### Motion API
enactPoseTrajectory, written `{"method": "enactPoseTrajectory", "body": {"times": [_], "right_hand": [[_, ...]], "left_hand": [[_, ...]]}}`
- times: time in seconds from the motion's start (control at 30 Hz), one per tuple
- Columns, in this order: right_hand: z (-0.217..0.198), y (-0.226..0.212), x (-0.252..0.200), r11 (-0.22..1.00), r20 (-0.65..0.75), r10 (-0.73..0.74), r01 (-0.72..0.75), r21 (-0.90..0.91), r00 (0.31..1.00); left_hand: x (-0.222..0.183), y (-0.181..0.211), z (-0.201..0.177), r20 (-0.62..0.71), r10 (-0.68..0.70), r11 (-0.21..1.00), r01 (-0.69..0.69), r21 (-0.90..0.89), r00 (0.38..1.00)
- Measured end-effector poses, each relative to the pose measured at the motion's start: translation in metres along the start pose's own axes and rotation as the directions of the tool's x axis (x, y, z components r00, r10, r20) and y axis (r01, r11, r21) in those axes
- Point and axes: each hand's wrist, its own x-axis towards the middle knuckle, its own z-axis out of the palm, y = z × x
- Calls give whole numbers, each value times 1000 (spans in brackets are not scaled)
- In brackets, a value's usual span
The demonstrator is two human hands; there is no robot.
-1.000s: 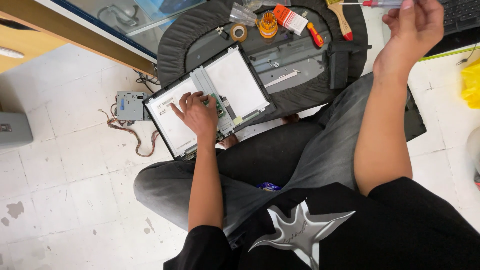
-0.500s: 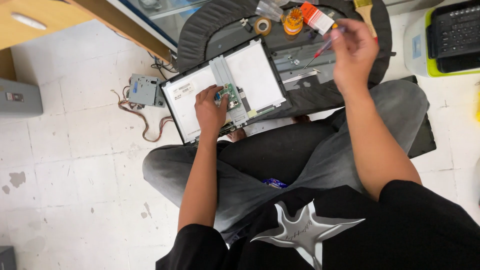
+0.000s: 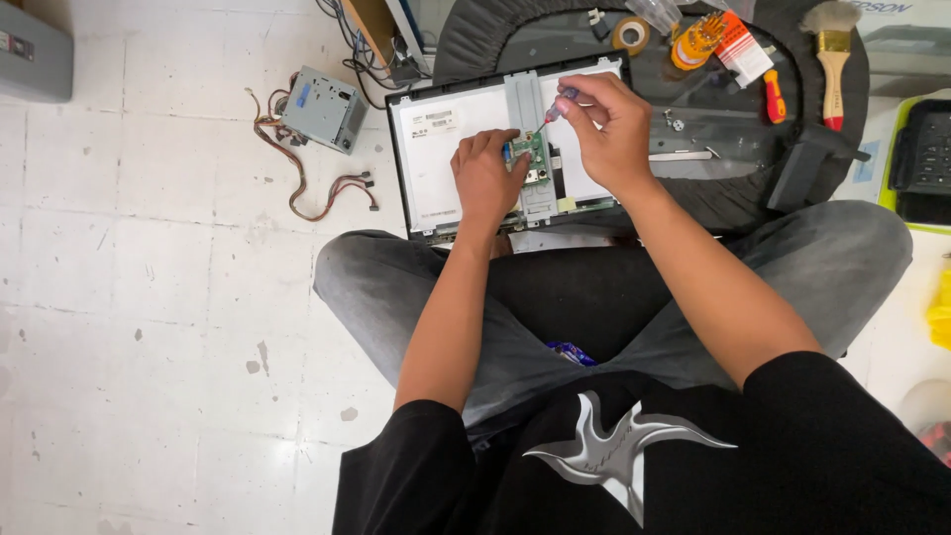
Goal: The person is reassembling a computer monitor by screwing in the internal circuit board and then snapping on the back cover.
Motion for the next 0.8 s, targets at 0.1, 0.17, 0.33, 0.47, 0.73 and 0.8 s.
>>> {"method": "enactPoseTrajectory", "body": {"times": [0.1, 0.17, 0.33, 0.47, 0.73, 0.8], "right_hand": [[6, 4, 1, 1000, 2, 16, -16, -9, 1000], [7, 5, 2, 1000, 16, 20, -20, -1, 1000], [11, 6, 1, 999, 25, 23, -24, 25, 999], [13, 9, 0, 1000, 25, 22, -22, -7, 999], [15, 3, 2, 995, 49, -34, 39, -89, 998], [16, 4, 2, 992, 45, -49, 54, -110, 998]], "left_hand": [[3, 3, 1, 22, -49, 999, 49, 6, 999], [4, 2, 4, -3, -53, 999, 53, 4, 999], [7, 7, 1, -15, -64, 998, 64, -7, 998], [7, 9, -1, 9, -76, 997, 76, -5, 997], [9, 10, -2, 22, -86, 996, 86, 5, 996], [8, 9, -2, 19, -87, 996, 87, -18, 996]]}}
